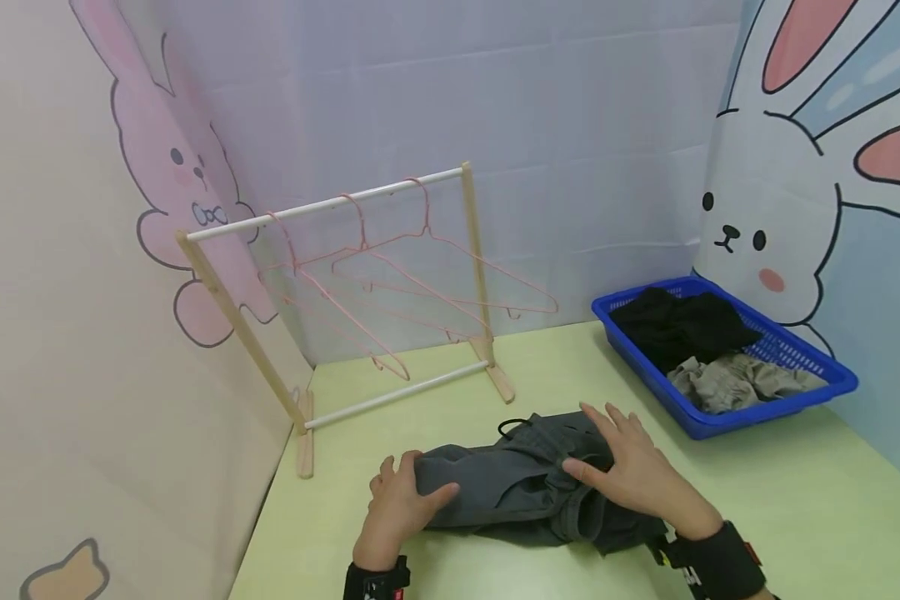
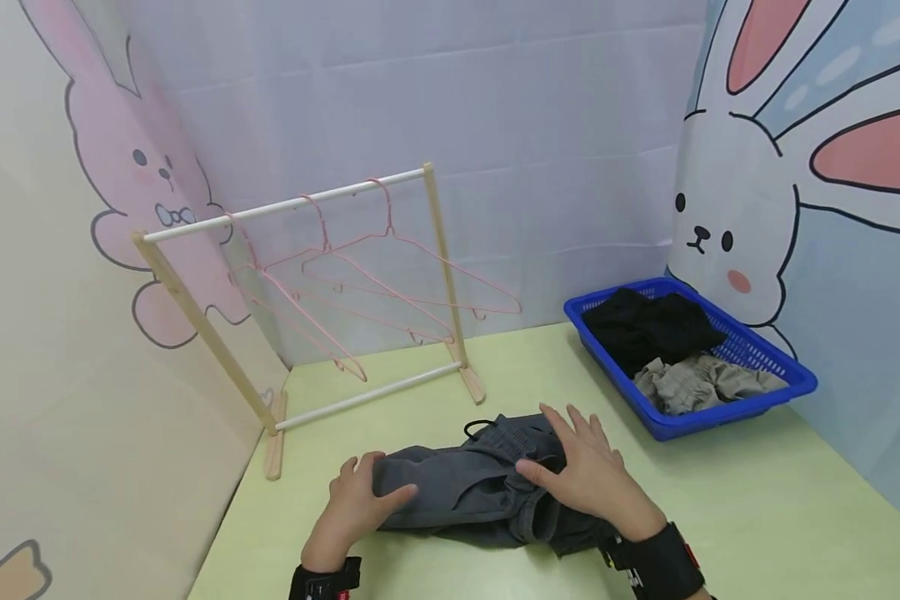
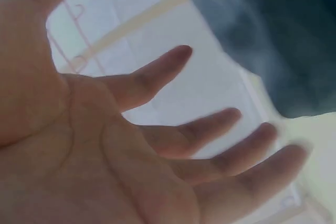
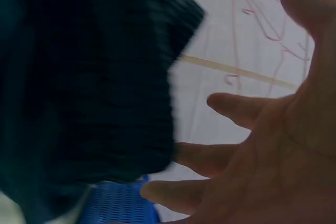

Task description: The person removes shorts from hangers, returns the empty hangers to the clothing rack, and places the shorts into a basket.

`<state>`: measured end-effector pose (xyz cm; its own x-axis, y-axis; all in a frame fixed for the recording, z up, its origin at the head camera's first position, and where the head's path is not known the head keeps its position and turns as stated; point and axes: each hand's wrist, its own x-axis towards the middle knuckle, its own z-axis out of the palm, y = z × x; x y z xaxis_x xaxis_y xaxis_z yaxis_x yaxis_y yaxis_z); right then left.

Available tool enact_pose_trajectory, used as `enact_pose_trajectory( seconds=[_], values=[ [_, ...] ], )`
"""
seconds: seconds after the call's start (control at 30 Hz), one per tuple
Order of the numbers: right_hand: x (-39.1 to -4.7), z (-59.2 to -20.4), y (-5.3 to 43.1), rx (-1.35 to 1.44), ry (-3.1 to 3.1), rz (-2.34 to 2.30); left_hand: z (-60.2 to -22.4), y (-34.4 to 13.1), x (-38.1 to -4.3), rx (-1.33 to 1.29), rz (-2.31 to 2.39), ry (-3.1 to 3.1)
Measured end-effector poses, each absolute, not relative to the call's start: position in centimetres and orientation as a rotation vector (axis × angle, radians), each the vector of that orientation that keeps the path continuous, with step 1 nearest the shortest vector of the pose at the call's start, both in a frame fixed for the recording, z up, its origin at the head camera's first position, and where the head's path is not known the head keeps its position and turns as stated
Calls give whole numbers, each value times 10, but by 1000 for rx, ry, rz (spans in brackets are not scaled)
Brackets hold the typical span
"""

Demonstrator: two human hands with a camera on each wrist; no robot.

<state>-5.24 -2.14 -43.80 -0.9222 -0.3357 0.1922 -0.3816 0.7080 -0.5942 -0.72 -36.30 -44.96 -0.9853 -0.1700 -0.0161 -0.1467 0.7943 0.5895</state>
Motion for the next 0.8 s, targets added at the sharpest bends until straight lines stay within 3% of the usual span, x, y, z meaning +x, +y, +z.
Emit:
enact_pose_trajectory(
  seconds=[0.17, 0.37, 0.8],
  values=[
    [-52, -471, -26, 620, -2986, 1084, -467, -362, -10, 288, -1016, -3064],
    [-50, -494, -31, 473, -3047, 885, -480, -336, -19, 146, -1059, -3087],
    [-49, -504, -63, 530, -3000, 1048, -486, -259, -43, -151, -1309, -3108]
  ],
)
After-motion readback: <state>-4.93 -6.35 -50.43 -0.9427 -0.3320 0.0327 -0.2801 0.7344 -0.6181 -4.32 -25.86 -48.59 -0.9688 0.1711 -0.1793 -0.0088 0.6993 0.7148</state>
